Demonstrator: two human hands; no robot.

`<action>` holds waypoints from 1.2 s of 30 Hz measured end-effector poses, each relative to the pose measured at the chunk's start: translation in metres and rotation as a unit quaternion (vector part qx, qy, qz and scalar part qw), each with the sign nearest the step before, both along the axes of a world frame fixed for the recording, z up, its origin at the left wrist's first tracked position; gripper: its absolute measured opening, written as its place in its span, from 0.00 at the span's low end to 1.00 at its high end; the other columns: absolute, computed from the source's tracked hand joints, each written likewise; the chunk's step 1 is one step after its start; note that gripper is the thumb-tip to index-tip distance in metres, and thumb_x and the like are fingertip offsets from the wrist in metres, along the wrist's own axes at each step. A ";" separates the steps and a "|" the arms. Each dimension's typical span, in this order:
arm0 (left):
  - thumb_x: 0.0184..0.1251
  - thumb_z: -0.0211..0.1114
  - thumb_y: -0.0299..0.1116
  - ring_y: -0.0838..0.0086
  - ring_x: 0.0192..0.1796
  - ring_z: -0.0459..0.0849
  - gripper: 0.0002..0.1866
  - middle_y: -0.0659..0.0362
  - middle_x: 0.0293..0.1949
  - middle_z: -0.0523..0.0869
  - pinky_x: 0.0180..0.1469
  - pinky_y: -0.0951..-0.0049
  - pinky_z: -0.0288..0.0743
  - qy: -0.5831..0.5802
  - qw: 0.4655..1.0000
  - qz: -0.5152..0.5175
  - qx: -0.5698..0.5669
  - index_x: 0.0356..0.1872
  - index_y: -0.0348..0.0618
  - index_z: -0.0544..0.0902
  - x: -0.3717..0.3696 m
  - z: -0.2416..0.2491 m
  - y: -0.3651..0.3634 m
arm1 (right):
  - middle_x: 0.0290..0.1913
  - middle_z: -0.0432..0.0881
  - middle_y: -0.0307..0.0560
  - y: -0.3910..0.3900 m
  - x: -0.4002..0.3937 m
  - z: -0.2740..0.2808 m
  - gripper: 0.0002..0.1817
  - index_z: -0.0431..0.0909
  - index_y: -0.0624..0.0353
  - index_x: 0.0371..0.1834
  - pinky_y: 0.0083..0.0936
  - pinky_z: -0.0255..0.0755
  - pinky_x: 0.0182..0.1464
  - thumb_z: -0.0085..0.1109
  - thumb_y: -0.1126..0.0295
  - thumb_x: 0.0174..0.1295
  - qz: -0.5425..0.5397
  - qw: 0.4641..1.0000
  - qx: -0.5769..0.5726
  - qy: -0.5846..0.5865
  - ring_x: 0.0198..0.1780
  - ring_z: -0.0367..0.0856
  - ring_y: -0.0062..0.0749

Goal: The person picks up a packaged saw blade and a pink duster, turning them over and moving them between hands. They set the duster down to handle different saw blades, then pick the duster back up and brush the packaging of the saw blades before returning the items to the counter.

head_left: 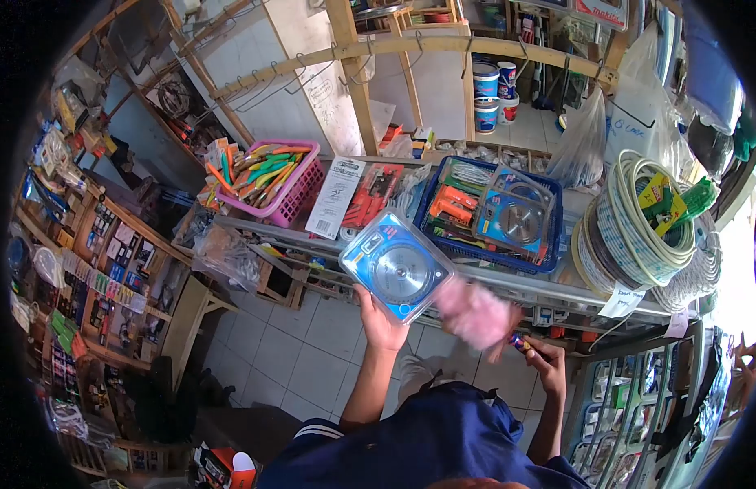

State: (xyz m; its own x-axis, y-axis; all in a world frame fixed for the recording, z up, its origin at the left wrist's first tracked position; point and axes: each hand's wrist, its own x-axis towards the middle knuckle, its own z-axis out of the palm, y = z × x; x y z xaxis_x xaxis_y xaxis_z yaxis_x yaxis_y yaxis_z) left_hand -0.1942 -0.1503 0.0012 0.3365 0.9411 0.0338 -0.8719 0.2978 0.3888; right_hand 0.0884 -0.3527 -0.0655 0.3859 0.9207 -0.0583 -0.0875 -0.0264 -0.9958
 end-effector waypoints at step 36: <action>0.61 0.49 0.76 0.52 0.70 0.69 0.53 0.44 0.70 0.67 0.72 0.52 0.62 0.154 0.913 -0.360 0.118 0.73 0.40 0.60 0.034 -0.086 -0.065 | 0.50 0.77 0.47 0.045 -0.122 0.019 0.29 0.66 0.65 0.65 0.28 0.68 0.57 0.61 0.57 0.68 0.160 0.986 0.022 0.033 0.53 0.73 0.29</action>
